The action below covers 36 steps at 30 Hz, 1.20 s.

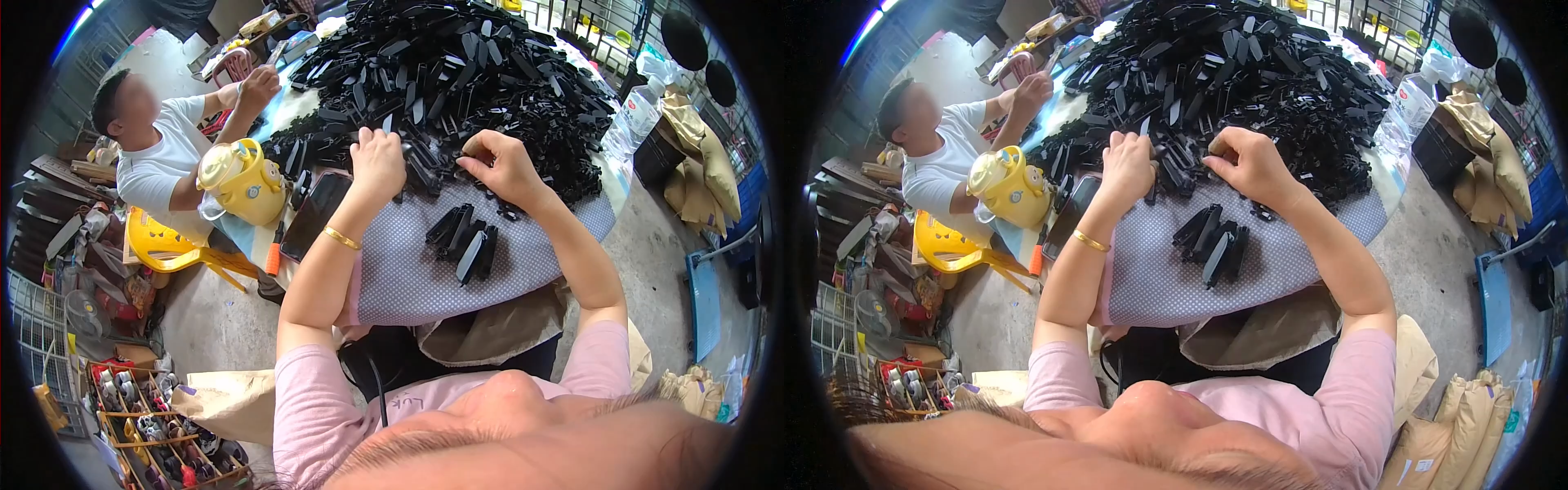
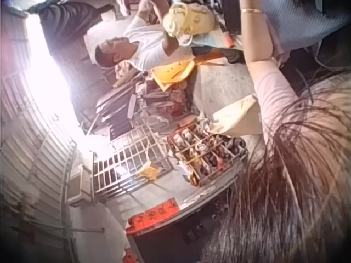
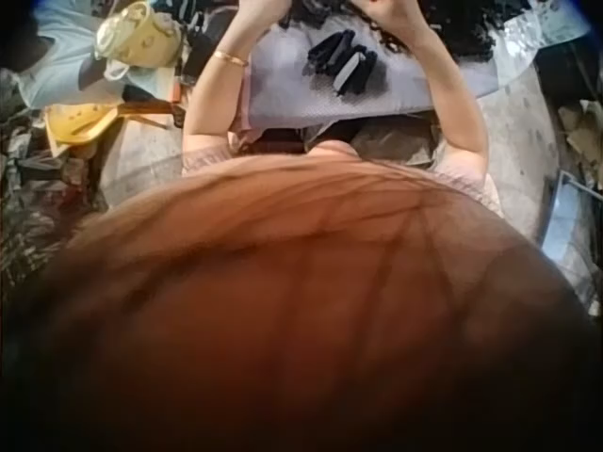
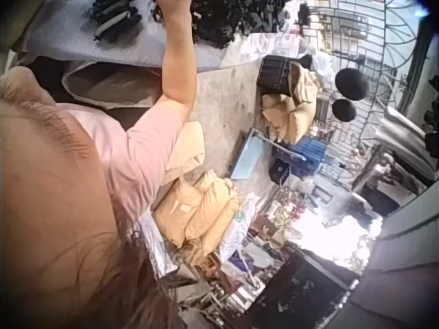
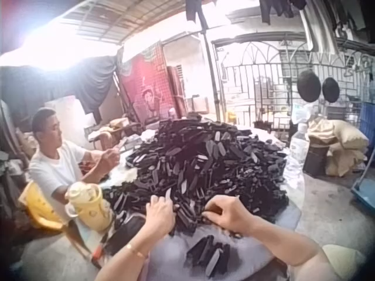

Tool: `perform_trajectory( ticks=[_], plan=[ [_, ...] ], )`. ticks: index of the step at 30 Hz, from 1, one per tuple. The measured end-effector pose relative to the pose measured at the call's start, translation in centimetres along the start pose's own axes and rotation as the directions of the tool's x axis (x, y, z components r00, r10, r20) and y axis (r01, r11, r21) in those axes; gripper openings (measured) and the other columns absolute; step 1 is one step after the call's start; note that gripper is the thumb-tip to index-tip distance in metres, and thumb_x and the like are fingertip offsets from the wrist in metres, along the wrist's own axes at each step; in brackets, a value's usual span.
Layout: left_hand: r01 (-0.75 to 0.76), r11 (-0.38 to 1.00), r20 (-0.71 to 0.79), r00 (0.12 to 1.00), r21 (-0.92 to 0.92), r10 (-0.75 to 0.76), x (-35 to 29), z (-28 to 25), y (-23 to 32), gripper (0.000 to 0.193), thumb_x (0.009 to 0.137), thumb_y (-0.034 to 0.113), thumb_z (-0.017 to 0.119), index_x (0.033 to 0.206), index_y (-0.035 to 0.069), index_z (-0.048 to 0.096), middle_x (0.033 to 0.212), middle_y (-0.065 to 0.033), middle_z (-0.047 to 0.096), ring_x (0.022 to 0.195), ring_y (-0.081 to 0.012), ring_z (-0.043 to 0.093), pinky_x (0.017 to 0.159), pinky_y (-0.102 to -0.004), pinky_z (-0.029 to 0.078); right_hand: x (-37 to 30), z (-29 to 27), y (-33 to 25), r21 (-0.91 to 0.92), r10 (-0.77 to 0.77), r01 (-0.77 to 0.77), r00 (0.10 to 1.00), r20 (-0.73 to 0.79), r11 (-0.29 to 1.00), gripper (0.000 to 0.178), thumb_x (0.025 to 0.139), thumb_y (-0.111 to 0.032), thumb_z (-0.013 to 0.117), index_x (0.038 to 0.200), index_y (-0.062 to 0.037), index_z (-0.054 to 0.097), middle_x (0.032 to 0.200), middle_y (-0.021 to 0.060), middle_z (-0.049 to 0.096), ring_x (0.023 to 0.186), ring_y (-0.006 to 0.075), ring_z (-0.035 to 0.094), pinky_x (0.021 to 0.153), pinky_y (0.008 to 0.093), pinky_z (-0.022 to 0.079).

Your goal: Manually assemble or inspect small black plastic components at an industrial workbench.

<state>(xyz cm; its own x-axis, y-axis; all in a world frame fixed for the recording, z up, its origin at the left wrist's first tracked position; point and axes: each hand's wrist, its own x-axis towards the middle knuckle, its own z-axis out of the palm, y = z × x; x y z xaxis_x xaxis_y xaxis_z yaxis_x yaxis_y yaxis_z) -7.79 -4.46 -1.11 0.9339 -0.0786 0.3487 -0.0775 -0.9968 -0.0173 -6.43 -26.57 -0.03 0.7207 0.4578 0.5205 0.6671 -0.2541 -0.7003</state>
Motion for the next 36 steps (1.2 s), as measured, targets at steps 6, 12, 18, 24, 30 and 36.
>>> perform_trajectory(
  ticks=[6, 12, 18, 24, 30, 36],
  plan=[
    [-0.031, 0.812, -0.179, 0.980, -0.583, -0.091, 0.2, -1.9, 2.2, 0.024, 0.079, 0.002, 0.059, 0.103, 0.000, 0.053, 0.099, -0.0127, 0.061, 0.086, -0.0333, 0.060, 0.069, -0.0406, 0.050, 0.2, 0.0, 1.5, 0.113, -0.002, 0.011, 0.996, -0.084, 0.993, 0.017, 0.083, -0.005, 0.065, 0.096, 0.0005, 0.057, 0.081, 0.0032, 0.061, 0.071, 0.0079, 0.058, 0.066, 0.0221, 0.050],
    [0.447, -0.412, 0.398, 0.894, -0.794, 0.205, 0.2, -1.5, 2.2, 0.028, 0.090, 0.011, 0.052, 0.115, 0.002, 0.047, 0.094, -0.0089, 0.061, 0.083, -0.0153, 0.062, 0.068, -0.0278, 0.053, 0.3, -1.0, 0.5, 0.629, 0.150, -0.110, 0.989, -0.010, 0.770, 0.017, 0.084, -0.003, 0.062, 0.100, 0.0001, 0.060, 0.091, 0.0069, 0.064, 0.079, 0.0129, 0.064, 0.072, 0.0247, 0.054],
    [0.405, -0.346, 0.376, 0.914, -0.846, 0.152, -0.2, -1.0, 3.7, 0.031, 0.087, 0.019, 0.057, 0.113, 0.007, 0.045, 0.092, -0.0057, 0.062, 0.075, -0.0081, 0.058, 0.062, -0.0232, 0.047, 0.0, -0.7, 0.0, 0.649, 0.152, -0.148, 0.987, 0.050, 0.746, 0.018, 0.085, -0.011, 0.064, 0.100, -0.0011, 0.060, 0.080, 0.0027, 0.060, 0.065, 0.0082, 0.057, 0.062, 0.0203, 0.049],
    [0.438, -0.392, 0.425, 0.897, -0.809, 0.122, -0.4, -0.8, 4.0, 0.029, 0.091, 0.026, 0.054, 0.114, 0.009, 0.049, 0.086, 0.0004, 0.060, 0.074, -0.0086, 0.057, 0.061, -0.0230, 0.047, -0.1, 0.1, -0.4, 0.596, 0.199, -0.234, 0.972, 0.125, 0.768, 0.023, 0.082, -0.008, 0.065, 0.103, 0.0008, 0.061, 0.080, 0.0033, 0.063, 0.066, 0.0074, 0.058, 0.062, 0.0193, 0.049],
    [0.460, -0.510, 0.460, 0.877, -0.727, 0.136, -0.8, -1.5, 4.3, 0.028, 0.094, 0.025, 0.051, 0.116, 0.009, 0.054, 0.097, -0.0035, 0.061, 0.083, -0.0135, 0.061, 0.068, -0.0304, 0.050, -0.4, 0.6, -0.3, 0.218, 0.057, -0.038, 0.995, -0.080, 0.975, 0.021, 0.078, 0.001, 0.063, 0.099, 0.0016, 0.064, 0.088, 0.0100, 0.066, 0.078, 0.0141, 0.065, 0.070, 0.0243, 0.052],
    [0.467, -0.432, 0.465, 0.877, -0.772, 0.118, -0.8, -1.5, 4.2, 0.021, 0.093, 0.022, 0.054, 0.104, 0.004, 0.059, 0.080, 0.0017, 0.059, 0.065, -0.0050, 0.053, 0.059, -0.0199, 0.046, -0.6, 0.3, -0.9, -0.354, -0.381, 0.318, 0.916, -0.122, 0.879, 0.021, 0.072, 0.005, 0.065, 0.093, 0.0004, 0.065, 0.088, 0.0117, 0.064, 0.073, 0.0209, 0.064, 0.066, 0.0274, 0.052]
  ],
)
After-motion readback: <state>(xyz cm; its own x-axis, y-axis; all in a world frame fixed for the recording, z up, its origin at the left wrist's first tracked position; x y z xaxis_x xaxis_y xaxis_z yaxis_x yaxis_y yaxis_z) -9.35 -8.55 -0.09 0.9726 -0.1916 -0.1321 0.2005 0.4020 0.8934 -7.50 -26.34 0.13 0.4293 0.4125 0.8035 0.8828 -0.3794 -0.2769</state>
